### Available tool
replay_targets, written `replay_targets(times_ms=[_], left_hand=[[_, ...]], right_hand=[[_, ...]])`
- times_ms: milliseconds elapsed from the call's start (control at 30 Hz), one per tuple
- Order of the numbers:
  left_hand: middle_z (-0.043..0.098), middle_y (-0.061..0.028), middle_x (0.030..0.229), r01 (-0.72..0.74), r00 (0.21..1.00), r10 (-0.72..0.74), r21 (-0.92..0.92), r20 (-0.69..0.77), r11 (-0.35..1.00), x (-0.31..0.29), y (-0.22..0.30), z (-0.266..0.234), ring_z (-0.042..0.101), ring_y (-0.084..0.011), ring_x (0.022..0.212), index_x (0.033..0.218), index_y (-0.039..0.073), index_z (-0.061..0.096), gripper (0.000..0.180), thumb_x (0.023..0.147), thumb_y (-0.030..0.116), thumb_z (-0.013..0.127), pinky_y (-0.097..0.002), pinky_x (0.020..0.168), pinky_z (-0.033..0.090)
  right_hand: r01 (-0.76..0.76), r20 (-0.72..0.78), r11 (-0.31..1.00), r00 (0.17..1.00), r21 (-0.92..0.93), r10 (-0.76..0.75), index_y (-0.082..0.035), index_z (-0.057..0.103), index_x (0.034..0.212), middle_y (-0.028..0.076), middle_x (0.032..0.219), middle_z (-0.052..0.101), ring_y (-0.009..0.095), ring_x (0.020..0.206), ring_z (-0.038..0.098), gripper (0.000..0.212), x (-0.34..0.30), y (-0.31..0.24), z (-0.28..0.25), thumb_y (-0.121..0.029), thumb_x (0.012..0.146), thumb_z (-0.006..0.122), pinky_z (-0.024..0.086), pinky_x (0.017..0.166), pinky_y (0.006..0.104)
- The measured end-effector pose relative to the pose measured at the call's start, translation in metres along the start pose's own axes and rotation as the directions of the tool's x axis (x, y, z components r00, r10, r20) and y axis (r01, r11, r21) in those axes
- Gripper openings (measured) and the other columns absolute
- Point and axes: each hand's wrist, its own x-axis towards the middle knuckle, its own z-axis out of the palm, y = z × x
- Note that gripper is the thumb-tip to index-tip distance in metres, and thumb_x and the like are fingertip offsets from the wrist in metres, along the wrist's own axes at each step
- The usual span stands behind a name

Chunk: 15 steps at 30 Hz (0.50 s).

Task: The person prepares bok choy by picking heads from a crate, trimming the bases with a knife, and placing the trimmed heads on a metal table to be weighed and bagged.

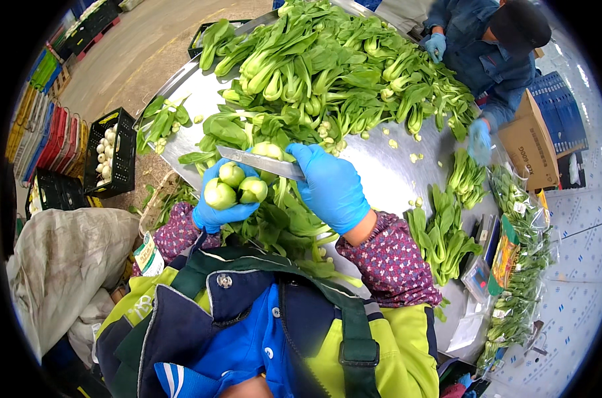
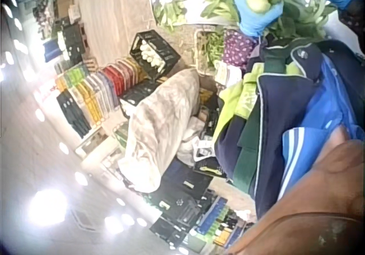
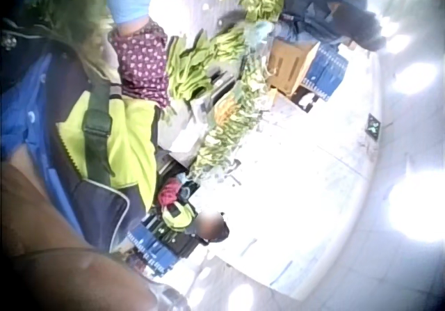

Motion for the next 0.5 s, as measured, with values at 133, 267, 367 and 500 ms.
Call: replay_targets(times_ms=[133, 267, 367, 500], left_hand=[[0.060, -0.0040, 0.097, -0.200, 0.979, 0.201, -0.064, 0.015, 0.978, 0.003, 0.003, 0.003, 0.056, -0.0191, 0.103, 0.089, 0.007, 0.059, 0.033, 0.062, 0.007, 0.078, -0.0369, 0.095, 0.042], [0.060, -0.0030, 0.097, -0.051, 0.998, 0.046, -0.118, -0.037, 0.992, 0.000, -0.005, 0.000, 0.056, -0.0176, 0.098, 0.094, 0.006, 0.059, 0.038, 0.062, 0.008, 0.079, -0.0369, 0.095, 0.042], [0.058, -0.0031, 0.098, -0.079, 0.994, 0.073, -0.083, -0.076, 0.993, 0.002, -0.021, 0.000, 0.054, -0.0134, 0.092, 0.104, 0.006, 0.055, 0.051, 0.061, 0.012, 0.081, -0.0326, 0.085, 0.047], [0.059, -0.0035, 0.096, -0.062, 0.997, 0.063, -0.011, 0.050, 0.998, 0.010, -0.007, 0.012, 0.054, -0.0126, 0.089, 0.099, 0.004, 0.055, 0.043, 0.064, 0.010, 0.079, -0.0300, 0.084, 0.046]], right_hand=[[-0.366, 0.220, 0.927, 0.914, 0.086, 0.340, -0.008, 0.061, 0.103, 0.012, 0.078, 0.063, 0.027, 0.070, 0.062, 0.027, -0.016, 0.054, 0.029, -0.008, 0.076, 0.063, 0.049, 0.060, 0.0358], [-0.428, -0.026, 0.826, 0.883, 0.368, 0.469, -0.004, 0.066, 0.094, 0.004, 0.073, 0.063, 0.006, 0.072, 0.059, 0.015, -0.027, 0.044, 0.021, -0.014, 0.082, 0.067, 0.048, 0.061, 0.0236], [-0.157, -0.044, 0.757, 0.970, 0.634, 0.238, -0.005, 0.064, 0.105, 0.007, 0.094, 0.062, 0.017, 0.082, 0.058, 0.039, -0.011, 0.002, 0.004, -0.018, 0.071, 0.079, 0.047, 0.074, 0.0281], [-0.098, -0.016, 0.790, 0.991, 0.605, 0.135, -0.004, 0.062, 0.108, 0.008, 0.102, 0.059, 0.021, 0.091, 0.058, 0.049, -0.013, 0.012, 0.010, -0.022, 0.067, 0.083, 0.047, 0.080, 0.0298]])
